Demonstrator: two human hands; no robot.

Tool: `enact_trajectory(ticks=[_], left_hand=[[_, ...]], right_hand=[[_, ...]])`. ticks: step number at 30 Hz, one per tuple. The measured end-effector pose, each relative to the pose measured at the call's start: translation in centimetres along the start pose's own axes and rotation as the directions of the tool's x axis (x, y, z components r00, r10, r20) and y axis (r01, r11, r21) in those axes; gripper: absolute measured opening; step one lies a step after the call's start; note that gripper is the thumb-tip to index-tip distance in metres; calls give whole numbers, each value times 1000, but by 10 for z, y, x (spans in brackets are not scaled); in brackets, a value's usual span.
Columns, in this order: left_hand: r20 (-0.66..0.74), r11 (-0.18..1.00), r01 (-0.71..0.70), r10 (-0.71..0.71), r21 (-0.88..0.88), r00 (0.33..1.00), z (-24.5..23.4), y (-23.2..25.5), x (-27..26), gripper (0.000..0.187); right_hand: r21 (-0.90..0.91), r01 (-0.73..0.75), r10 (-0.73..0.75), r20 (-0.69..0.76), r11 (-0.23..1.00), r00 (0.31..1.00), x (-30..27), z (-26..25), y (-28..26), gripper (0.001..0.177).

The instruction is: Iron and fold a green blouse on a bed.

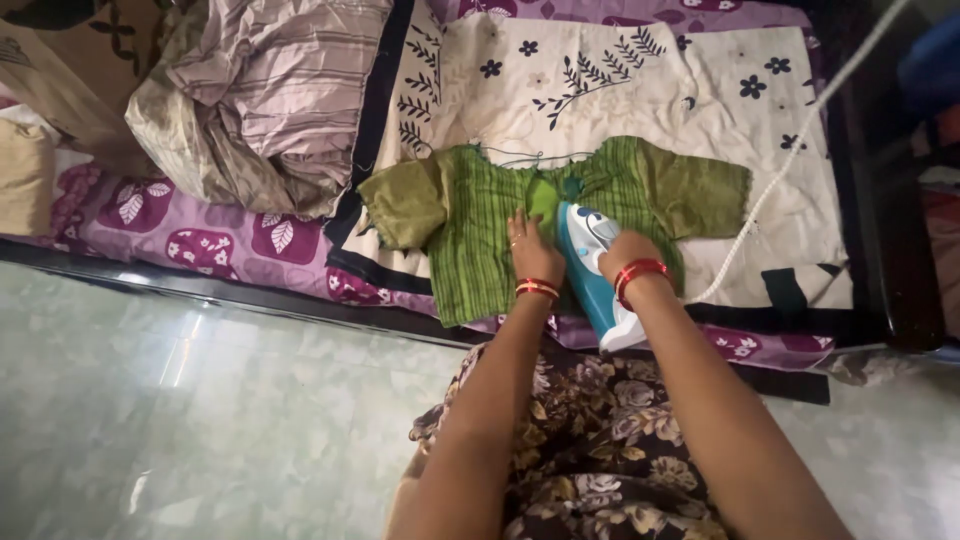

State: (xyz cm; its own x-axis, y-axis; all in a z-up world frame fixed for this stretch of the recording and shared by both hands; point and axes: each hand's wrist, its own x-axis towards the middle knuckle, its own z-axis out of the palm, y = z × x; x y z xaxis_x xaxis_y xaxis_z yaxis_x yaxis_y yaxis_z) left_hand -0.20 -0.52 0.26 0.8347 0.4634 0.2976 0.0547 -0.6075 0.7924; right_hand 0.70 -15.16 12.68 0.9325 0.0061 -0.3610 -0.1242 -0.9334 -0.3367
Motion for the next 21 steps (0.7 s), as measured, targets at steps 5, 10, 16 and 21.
enact_trajectory(ticks=[5,10,16,21], left_hand=[[69,999,-28,24,45,997,-26,5,-20,59],[292,948,-201,124,248,948,-3,-15,-30,69],[611,760,-366,-52,538,790,3,19,-47,87],[549,850,-311,31,426,835,14,3,-54,82]], right_hand=[[-15,2,-2,-10,1000,1000,-1,-1,16,36],[-104,-4,3,-10,995,1000,-18,-22,43,38],[-143,-75,64,-82,987,995,7,-31,63,42],[-72,-64,55,-120,995,991,80,-14,55,33]])
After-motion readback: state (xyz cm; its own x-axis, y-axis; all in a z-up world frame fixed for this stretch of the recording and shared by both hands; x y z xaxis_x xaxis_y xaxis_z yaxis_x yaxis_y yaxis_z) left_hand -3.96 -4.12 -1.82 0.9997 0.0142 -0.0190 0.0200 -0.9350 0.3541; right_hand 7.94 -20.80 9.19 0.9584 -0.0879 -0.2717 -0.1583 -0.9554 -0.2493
